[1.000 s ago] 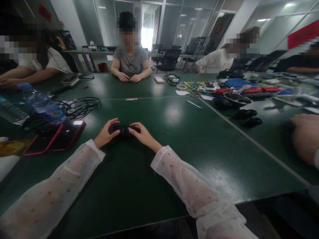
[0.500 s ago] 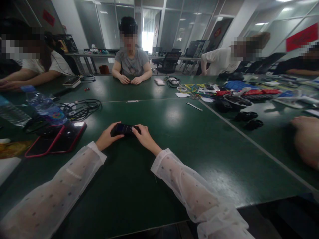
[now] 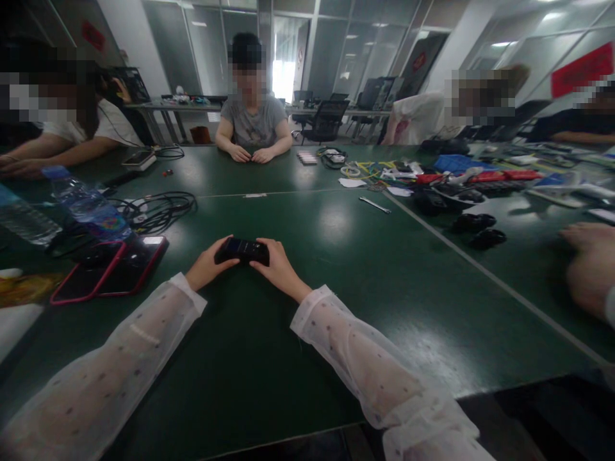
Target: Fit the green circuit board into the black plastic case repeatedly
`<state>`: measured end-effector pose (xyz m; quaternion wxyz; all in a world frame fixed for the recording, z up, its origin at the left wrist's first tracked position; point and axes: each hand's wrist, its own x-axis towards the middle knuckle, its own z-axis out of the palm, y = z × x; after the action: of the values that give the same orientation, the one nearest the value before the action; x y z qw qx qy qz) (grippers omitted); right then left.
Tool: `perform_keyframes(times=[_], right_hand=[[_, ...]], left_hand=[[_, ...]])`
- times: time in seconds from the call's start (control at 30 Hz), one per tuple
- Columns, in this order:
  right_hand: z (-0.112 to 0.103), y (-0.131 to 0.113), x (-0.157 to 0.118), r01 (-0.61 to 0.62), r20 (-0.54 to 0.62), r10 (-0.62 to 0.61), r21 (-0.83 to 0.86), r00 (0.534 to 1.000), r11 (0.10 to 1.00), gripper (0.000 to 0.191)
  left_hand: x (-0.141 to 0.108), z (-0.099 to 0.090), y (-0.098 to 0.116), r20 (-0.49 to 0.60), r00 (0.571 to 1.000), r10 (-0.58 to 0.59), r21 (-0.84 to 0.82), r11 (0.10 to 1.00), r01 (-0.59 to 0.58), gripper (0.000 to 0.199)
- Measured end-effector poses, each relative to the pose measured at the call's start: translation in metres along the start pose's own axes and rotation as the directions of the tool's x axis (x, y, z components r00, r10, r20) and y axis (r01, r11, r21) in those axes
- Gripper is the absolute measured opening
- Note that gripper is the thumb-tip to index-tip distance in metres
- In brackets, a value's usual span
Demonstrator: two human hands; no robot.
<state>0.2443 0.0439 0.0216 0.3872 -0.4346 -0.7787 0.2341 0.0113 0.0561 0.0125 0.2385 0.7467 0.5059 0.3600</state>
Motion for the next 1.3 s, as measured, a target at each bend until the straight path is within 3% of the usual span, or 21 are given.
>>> perform_keyframes(times=[0.23, 0.37, 0.47, 0.53, 0.67, 0.77, 0.83, 1.03, 1.3], right_hand=[[0.002, 0.001, 0.001, -0.001, -0.032, 0.002, 0.061, 0.999, 0.998, 0.047], [-0.004, -0.006, 0.004, 0.021, -0.189, 0.001, 0.116, 0.982, 0.993, 0.046], [-0.019, -0.001, 0.009, 0.033, -0.376, 0.000, 0.082, 0.927, 0.996, 0.048], [-0.033, 0.012, 0.012, -0.021, -0.486, 0.037, 0.038, 0.873, 0.999, 0.050], [-0.061, 0.052, 0.013, -0.193, -0.590, 0.119, -0.063, 0.799, 0.979, 0.052], [-0.071, 0.074, 0.010, -0.288, -0.615, 0.151, -0.130, 0.774, 0.949, 0.053], [-0.071, 0.080, 0.009, -0.316, -0.603, 0.159, -0.163, 0.782, 0.935, 0.054], [-0.062, 0.080, 0.010, -0.270, -0.490, 0.107, -0.274, 0.865, 0.923, 0.050], [-0.060, 0.089, 0.010, -0.267, -0.399, 0.128, -0.316, 0.908, 0.910, 0.051]], left_hand=[[0.001, 0.001, -0.005, -0.008, 1.000, -0.020, 0.013, 1.000, 0.020, 0.072], [0.001, 0.002, -0.007, 0.012, 1.000, 0.008, -0.002, 1.000, -0.008, 0.069], [0.001, 0.001, -0.005, 0.012, 1.000, 0.016, -0.019, 1.000, -0.015, 0.066], [0.000, -0.001, -0.003, 0.028, 1.000, -0.001, -0.025, 1.000, 0.001, 0.064], [-0.001, -0.004, 0.003, 0.046, 0.999, -0.014, -0.032, 0.999, 0.015, 0.061], [-0.002, -0.004, 0.003, 0.045, 0.999, -0.018, -0.023, 1.000, 0.019, 0.060], [-0.002, -0.003, 0.001, 0.053, 0.998, -0.025, -0.013, 1.000, 0.026, 0.060], [0.000, 0.000, -0.009, 0.016, 1.000, -0.026, 0.009, 1.000, 0.026, 0.061], [-0.001, -0.001, -0.006, 0.025, 0.999, -0.038, -0.008, 0.999, 0.038, 0.060]])
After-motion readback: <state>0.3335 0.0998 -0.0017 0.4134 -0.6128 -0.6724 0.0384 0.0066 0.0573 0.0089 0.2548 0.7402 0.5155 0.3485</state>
